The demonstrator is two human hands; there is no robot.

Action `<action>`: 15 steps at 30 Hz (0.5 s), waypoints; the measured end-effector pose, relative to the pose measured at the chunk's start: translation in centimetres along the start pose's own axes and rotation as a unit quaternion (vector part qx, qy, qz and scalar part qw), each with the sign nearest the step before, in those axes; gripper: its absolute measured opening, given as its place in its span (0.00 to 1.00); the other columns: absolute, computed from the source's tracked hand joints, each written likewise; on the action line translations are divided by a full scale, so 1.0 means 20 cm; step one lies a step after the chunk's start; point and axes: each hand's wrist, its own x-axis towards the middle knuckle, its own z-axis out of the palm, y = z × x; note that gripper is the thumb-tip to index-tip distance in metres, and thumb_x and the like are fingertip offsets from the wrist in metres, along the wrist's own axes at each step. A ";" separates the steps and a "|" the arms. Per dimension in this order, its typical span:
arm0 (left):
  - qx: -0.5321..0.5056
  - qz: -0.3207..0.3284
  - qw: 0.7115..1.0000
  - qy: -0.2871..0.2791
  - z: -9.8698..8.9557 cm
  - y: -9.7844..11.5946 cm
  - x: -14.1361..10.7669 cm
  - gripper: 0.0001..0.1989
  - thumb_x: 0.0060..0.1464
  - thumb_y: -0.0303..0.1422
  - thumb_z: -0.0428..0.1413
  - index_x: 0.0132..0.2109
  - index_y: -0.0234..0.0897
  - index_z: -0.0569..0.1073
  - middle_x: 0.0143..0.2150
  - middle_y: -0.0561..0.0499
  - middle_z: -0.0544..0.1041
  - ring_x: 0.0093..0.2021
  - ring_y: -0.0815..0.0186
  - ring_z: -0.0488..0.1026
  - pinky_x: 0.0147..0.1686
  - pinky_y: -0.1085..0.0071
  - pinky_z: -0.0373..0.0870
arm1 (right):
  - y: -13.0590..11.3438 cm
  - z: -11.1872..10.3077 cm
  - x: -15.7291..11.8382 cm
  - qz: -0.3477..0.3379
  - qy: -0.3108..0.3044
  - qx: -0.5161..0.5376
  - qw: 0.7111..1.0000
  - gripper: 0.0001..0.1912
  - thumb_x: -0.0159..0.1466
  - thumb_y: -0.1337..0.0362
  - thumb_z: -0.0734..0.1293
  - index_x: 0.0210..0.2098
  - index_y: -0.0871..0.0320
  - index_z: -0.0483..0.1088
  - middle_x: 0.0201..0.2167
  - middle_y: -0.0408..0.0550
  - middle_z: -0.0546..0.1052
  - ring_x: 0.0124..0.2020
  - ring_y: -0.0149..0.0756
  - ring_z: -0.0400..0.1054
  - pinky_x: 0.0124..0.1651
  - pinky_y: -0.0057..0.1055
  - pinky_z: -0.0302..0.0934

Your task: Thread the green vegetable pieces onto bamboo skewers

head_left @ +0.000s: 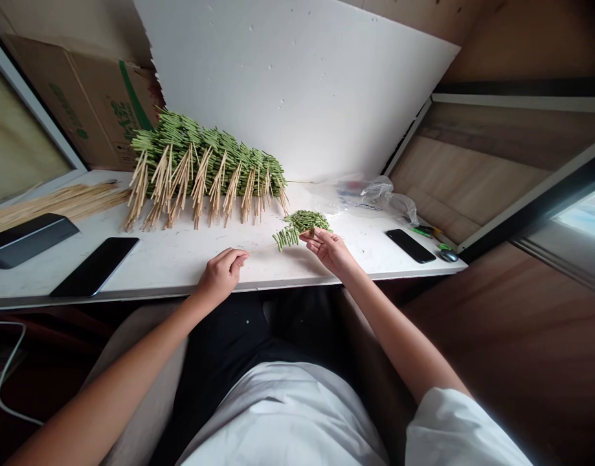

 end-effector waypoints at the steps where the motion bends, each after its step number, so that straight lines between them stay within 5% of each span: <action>1: -0.001 0.001 1.000 -0.001 0.00 0.00 0.00 0.12 0.73 0.31 0.51 0.45 0.37 0.79 0.37 0.47 0.83 0.36 0.63 0.80 0.40 0.69 0.77 | 0.00 0.00 0.00 0.000 0.004 0.001 1.000 0.19 0.58 0.48 0.82 0.41 0.52 0.82 0.47 0.51 0.87 0.57 0.45 0.81 0.52 0.31 0.75; 15: -0.004 0.004 1.000 -0.003 0.00 0.00 0.00 0.12 0.73 0.31 0.51 0.45 0.37 0.79 0.37 0.47 0.83 0.36 0.63 0.80 0.40 0.69 0.76 | 0.01 0.01 -0.01 -0.008 0.025 -0.015 1.000 0.19 0.55 0.49 0.84 0.38 0.53 0.83 0.44 0.50 0.87 0.53 0.47 0.82 0.48 0.34 0.79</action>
